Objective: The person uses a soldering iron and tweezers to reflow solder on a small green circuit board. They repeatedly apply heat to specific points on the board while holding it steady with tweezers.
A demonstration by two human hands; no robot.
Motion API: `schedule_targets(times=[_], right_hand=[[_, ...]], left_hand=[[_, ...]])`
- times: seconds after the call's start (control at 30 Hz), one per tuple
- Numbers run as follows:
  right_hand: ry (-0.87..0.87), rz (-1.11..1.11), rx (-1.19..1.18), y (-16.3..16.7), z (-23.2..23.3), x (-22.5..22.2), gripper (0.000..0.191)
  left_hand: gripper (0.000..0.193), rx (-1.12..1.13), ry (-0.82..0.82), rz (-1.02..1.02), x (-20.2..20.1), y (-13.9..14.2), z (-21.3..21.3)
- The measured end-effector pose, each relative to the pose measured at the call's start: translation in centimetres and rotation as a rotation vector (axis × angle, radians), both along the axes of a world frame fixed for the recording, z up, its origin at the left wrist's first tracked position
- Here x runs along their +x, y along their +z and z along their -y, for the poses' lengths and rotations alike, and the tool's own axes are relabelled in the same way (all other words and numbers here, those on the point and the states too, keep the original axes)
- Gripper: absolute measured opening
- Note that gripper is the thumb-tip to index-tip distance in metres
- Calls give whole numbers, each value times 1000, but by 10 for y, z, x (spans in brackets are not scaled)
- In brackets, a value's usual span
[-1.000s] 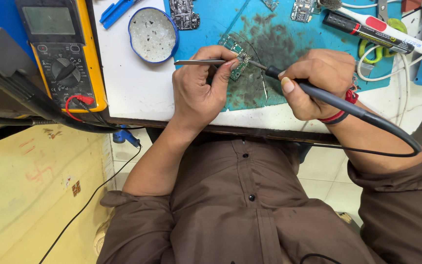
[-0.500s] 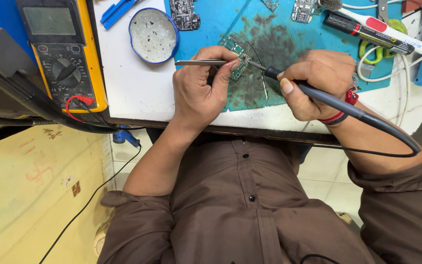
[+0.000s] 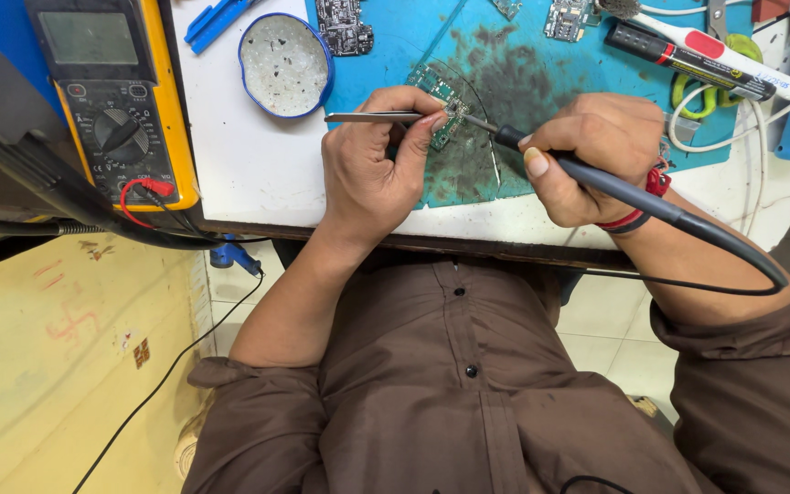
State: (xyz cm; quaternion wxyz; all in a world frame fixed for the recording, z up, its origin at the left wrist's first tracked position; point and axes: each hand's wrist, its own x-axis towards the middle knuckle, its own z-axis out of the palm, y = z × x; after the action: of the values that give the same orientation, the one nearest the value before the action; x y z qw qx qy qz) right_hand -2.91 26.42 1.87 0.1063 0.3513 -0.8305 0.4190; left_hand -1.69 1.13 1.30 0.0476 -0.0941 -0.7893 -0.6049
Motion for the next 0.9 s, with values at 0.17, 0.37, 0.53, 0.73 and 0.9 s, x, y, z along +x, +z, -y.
schedule_targets(times=[0.17, 0.37, 0.53, 0.73, 0.9], right_hand=[[3, 0, -11, -1, 0, 0, 5], [0, 4, -4, -1, 0, 0, 5], [-1, 9, -4, 1, 1, 0, 5], [7, -3, 8, 3, 2, -1, 5], [1, 15, 15, 3, 2, 0, 4]], left_hand=[[7, -2, -6, 1, 0, 0, 1], [6, 0, -3, -7, 0, -1, 0], [5, -3, -12, -9, -1, -1, 0], [6, -7, -14, -24, -1, 0, 0], [6, -16, -4, 2, -1, 0, 0]])
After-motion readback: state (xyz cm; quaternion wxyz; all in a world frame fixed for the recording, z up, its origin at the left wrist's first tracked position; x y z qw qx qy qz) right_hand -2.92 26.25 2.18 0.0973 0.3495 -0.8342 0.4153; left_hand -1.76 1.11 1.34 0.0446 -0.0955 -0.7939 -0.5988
